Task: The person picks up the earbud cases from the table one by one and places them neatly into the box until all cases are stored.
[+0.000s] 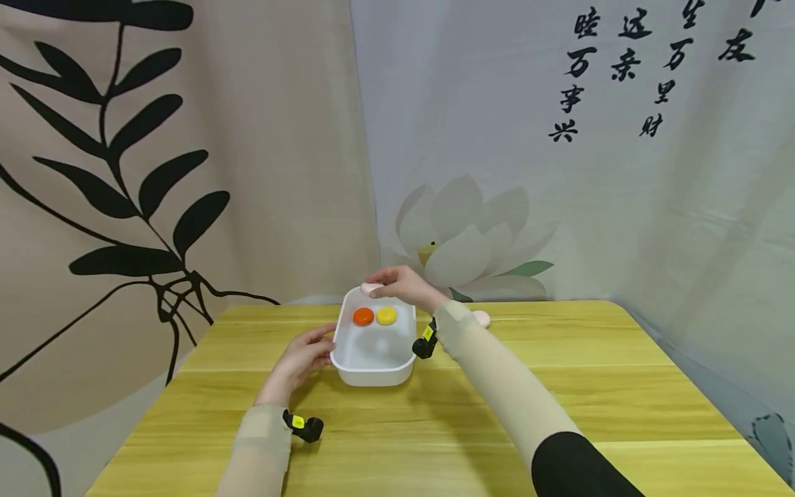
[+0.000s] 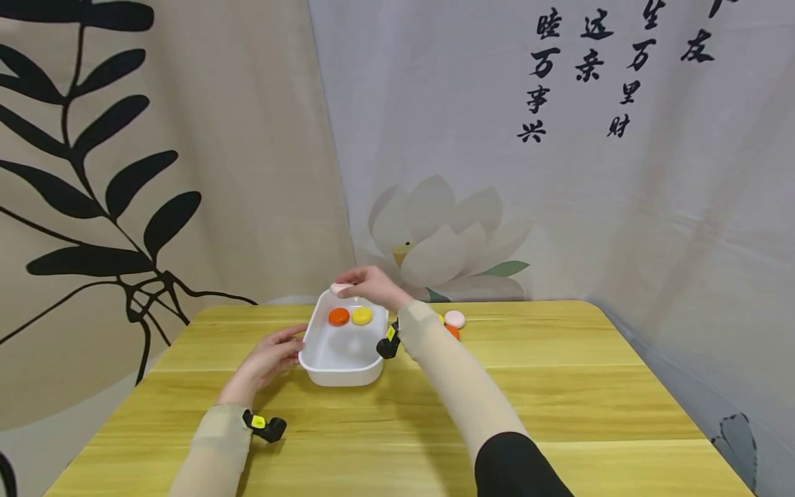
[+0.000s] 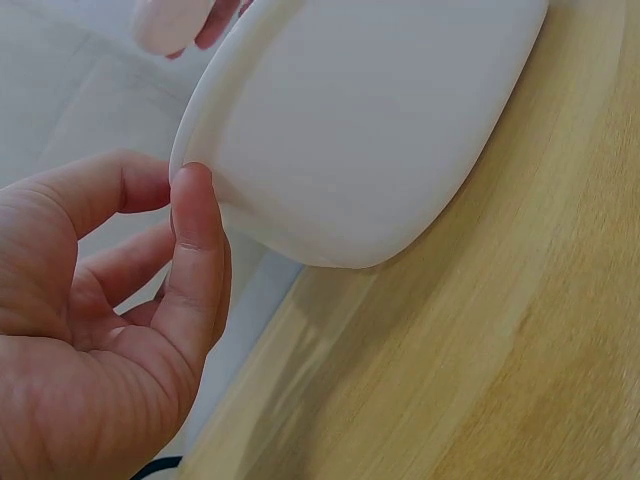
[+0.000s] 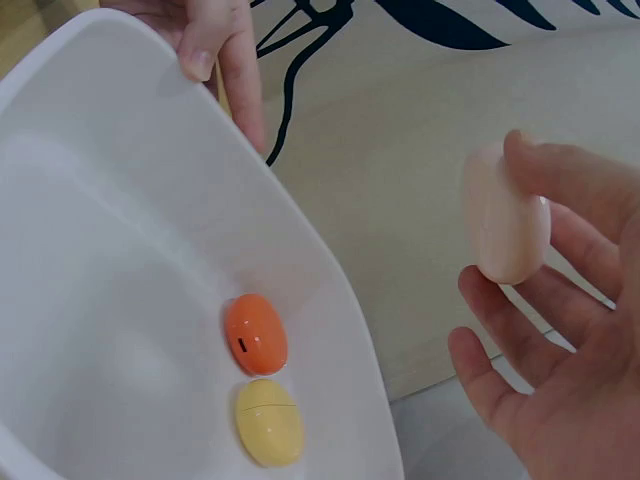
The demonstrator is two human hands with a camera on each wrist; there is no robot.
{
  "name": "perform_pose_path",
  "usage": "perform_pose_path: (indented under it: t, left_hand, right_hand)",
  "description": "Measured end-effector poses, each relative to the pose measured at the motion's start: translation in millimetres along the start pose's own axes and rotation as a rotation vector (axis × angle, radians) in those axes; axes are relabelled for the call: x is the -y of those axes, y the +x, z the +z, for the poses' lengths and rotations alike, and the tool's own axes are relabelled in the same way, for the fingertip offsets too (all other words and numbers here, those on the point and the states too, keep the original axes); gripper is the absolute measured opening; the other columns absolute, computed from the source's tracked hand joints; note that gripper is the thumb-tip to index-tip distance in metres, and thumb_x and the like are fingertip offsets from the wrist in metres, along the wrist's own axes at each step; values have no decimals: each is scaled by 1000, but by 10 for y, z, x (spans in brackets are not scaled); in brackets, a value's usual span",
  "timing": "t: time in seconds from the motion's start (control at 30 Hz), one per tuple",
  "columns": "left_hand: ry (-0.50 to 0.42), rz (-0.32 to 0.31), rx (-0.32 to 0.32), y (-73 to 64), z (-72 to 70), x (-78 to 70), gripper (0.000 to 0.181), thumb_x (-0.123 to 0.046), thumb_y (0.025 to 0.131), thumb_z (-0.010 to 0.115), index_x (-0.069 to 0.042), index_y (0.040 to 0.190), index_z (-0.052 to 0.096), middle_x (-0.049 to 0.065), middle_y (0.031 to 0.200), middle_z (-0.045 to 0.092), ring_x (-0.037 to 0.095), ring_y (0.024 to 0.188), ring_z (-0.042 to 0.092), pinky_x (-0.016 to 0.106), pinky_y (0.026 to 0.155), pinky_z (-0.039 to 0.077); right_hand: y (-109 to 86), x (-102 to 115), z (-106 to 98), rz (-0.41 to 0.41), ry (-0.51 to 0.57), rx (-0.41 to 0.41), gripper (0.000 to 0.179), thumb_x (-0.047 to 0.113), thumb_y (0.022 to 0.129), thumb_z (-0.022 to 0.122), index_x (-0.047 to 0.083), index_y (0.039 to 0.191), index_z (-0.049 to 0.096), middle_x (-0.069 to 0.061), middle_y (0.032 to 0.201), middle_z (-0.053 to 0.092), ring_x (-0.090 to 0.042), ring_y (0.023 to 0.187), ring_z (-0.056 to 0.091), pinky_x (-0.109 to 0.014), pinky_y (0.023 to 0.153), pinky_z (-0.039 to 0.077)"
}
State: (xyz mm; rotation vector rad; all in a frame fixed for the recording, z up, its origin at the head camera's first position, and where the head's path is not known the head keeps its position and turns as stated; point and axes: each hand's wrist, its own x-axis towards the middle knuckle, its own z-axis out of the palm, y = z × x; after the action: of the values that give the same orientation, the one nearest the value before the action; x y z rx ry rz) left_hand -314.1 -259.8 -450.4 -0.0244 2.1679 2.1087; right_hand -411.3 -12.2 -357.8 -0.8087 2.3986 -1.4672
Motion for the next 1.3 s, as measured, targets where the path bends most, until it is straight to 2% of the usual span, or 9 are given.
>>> perform_pose_path:
  t: [0.23,0.47,0.93,1.3]
  left_hand:
    - [-11,3,-1,4,-17,18,51,1,93,57,1,142,45,23,107,55,14,69,57,22,65,53]
    - [-24,-5,-20,26,-22,18,50,2,93,56,0,142,45,28,113,54,15,70,57,22,65,53]
    - [-20,-6,-29,32,1,60,50,1,92,58,0,141,46,28,116,54,16,72,58,23,66,53]
    - [-13,6,-25,13,-6,41,51,0,92,58,0,141,47,17,104,59,15,71,58,24,67,54]
  right_hand:
    - [107,-91,81,30,-12,-4,35,25,86,74,14,120,69,1,117,66,-17,107,59,-33,95,48]
    - [169,-150,152,33,-32,-23,37,26,87,73,13,122,68,-1,122,64,-18,111,57,-33,96,48]
    - [250,-288,280,81,38,-21,36,21,85,75,11,119,68,-2,120,64,-21,107,57,-35,96,48]
    - [297,-319,388,122,-12,-69,36,19,83,76,12,119,69,-4,121,64,-22,106,57,-37,97,46]
